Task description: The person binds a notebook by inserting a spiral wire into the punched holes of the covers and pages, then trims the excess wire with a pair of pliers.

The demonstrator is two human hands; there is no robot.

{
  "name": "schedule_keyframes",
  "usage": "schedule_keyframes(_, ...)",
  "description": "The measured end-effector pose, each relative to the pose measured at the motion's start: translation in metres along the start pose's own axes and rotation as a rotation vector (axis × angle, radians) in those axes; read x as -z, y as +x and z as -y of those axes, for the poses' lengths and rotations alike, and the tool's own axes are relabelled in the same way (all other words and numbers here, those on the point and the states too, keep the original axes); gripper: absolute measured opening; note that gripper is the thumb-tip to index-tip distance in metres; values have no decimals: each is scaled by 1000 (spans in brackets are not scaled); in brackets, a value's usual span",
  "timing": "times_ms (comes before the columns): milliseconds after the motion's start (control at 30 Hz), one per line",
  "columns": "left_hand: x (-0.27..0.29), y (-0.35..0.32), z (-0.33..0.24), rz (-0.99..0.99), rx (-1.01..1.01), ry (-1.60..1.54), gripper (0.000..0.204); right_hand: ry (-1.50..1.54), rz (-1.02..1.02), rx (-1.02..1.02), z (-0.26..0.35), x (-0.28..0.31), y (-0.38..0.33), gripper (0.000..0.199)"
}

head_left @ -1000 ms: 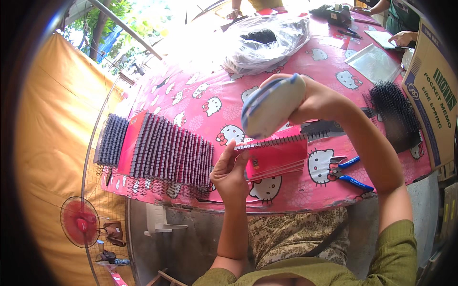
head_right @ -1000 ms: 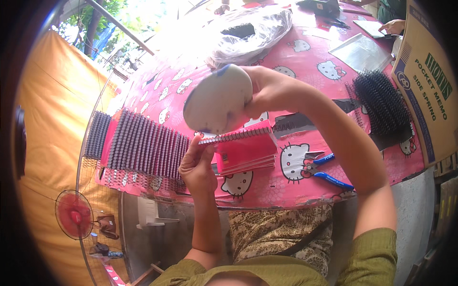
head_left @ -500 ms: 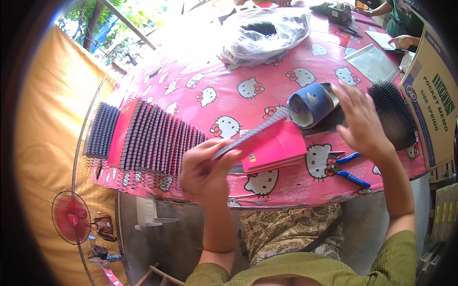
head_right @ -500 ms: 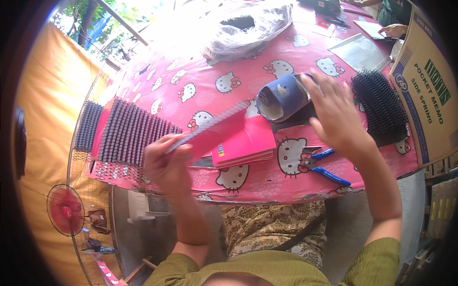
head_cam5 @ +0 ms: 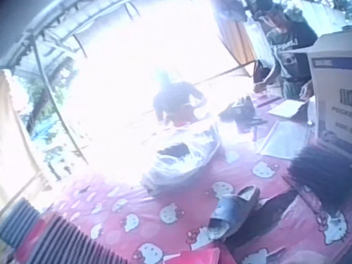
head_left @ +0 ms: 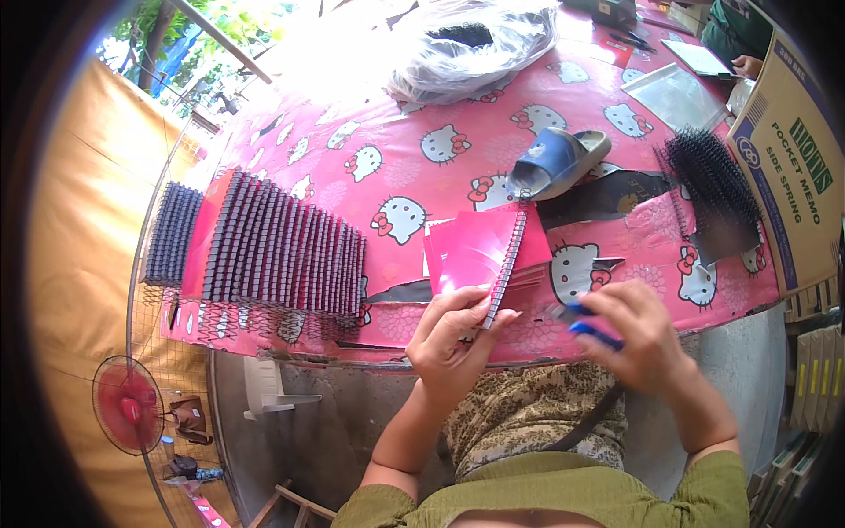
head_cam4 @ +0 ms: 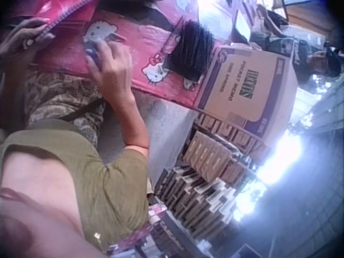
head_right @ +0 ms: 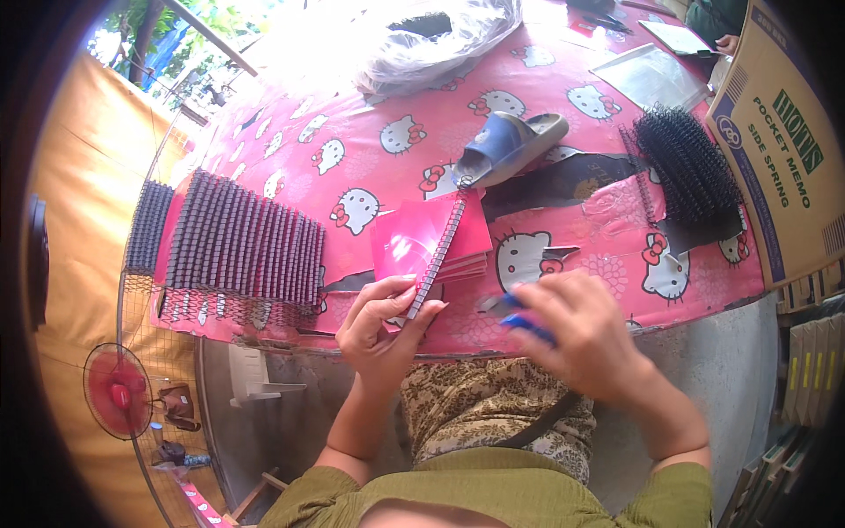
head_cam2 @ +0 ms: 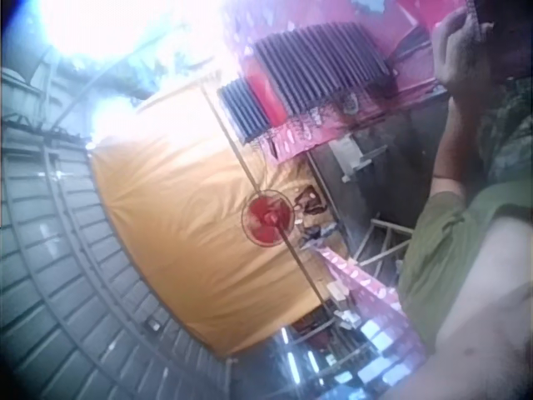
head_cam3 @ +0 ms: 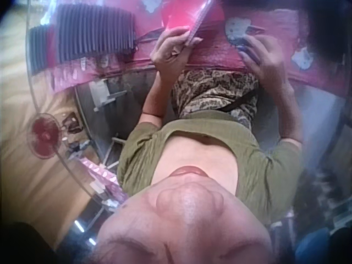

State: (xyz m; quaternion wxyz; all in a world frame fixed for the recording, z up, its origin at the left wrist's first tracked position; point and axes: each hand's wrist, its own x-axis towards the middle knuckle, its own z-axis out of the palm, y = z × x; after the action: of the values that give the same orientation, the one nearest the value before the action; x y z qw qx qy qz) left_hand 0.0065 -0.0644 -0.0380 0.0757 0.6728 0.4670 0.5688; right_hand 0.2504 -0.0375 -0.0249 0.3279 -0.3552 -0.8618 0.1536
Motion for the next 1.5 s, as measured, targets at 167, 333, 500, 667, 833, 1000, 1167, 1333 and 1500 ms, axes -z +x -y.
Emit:
schedule_keyframes(167,-1,3,-6,-23,12,-56,24,61,-32,39,43,1,26,44)
schedule_keyframes(333,-5,2,-5,-46,-53,11,25,-3,-7,-18,50,2,24,44)
schedule_keyframes(500,-5,-3,-2,-33,-117,39,28,661,334,-374,29,8,36,34)
schedule_keyframes(667,15,15,-2,29,-318,88,29,1347,595,-733,14,-4,40,36)
schedule_keyframes(833,99,56,-18,-487,-305,9,13,261,-74,-262,1,15,30,44)
schedule_keyframes(1000,259,124,-2,-850,-167,379,25,-254,25,-261,-46,11,9,36)
schedule_keyframes(1167,266,114,38,-745,323,2,18,-139,22,-182,-62,15,34,36)
schedule_keyframes(1333,232,108,42,-840,229,-180,11,-318,-121,-15,-85,5,99,54)
schedule_keyframes(1500,243,109,44,-804,214,-207,12,-128,267,-205,-105,8,142,56)
